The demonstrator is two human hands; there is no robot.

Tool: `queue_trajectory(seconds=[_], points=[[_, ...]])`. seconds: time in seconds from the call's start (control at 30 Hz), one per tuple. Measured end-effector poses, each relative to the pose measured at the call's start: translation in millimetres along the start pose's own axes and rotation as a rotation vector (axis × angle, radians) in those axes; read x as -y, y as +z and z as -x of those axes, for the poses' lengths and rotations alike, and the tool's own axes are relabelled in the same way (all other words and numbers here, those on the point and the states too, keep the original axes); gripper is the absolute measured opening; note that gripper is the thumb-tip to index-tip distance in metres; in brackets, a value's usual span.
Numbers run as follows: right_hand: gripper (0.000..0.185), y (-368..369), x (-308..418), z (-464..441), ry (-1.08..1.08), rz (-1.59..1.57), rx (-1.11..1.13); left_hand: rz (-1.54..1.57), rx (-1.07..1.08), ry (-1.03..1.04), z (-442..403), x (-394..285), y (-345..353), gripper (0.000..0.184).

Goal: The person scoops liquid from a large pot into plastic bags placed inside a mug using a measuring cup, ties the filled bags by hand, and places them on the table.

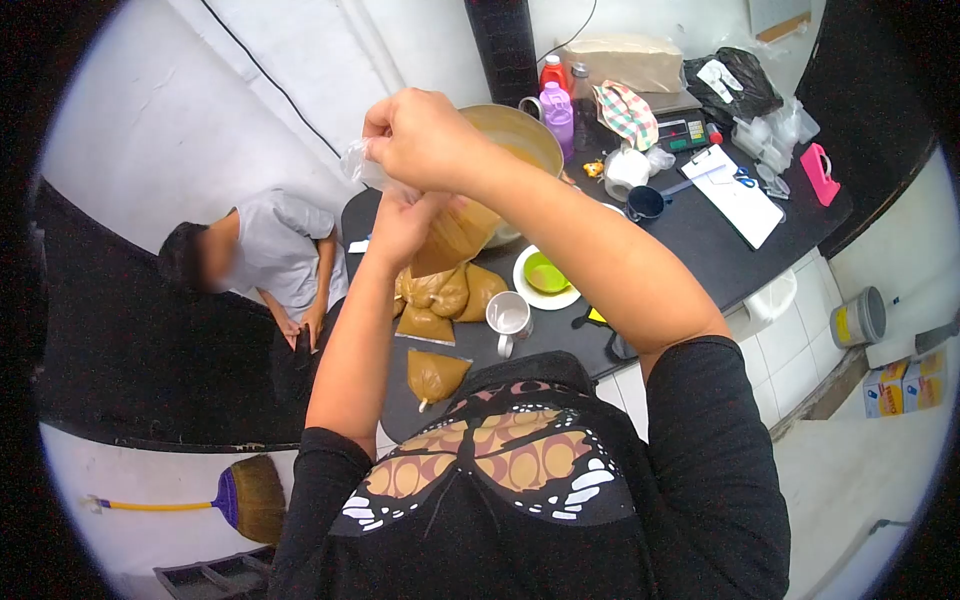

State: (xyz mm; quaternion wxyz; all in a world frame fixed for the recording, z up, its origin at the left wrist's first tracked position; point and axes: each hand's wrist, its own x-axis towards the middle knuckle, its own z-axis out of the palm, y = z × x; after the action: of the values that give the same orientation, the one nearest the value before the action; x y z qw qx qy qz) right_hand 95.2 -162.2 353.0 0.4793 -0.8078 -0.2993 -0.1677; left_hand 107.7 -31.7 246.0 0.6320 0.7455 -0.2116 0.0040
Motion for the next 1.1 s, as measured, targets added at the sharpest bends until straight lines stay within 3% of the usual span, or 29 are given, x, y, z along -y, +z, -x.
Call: queue_trajectory(seconds=[0.4, 0.7, 0.9, 1.1], points=[[0.017, -2.3, 2.0, -8.2, -0.005, -0.122, -0.05, -0.085, 0.079, -0.035, 4.2, -30.7, -21.0, 0.022], [0.011, -12.8, -8.8, -11.4, 0.084, -0.361, -0.108, -0.108, -0.006, -0.076, 2.8, -35.1, -26.3, 0.016], [0.012, -20.0, -18.8, -19.1, 0.198, -0.522, -0.155, -0.22, -0.091, 0.034, -1.9, -29.0, -29.9, 0.014], [0.012, -20.5, -33.2, -23.4, 0.321, -0.603, -0.161, -0.256, -0.296, 0.315, 0.4, -22.0, -21.2, 0.012]])
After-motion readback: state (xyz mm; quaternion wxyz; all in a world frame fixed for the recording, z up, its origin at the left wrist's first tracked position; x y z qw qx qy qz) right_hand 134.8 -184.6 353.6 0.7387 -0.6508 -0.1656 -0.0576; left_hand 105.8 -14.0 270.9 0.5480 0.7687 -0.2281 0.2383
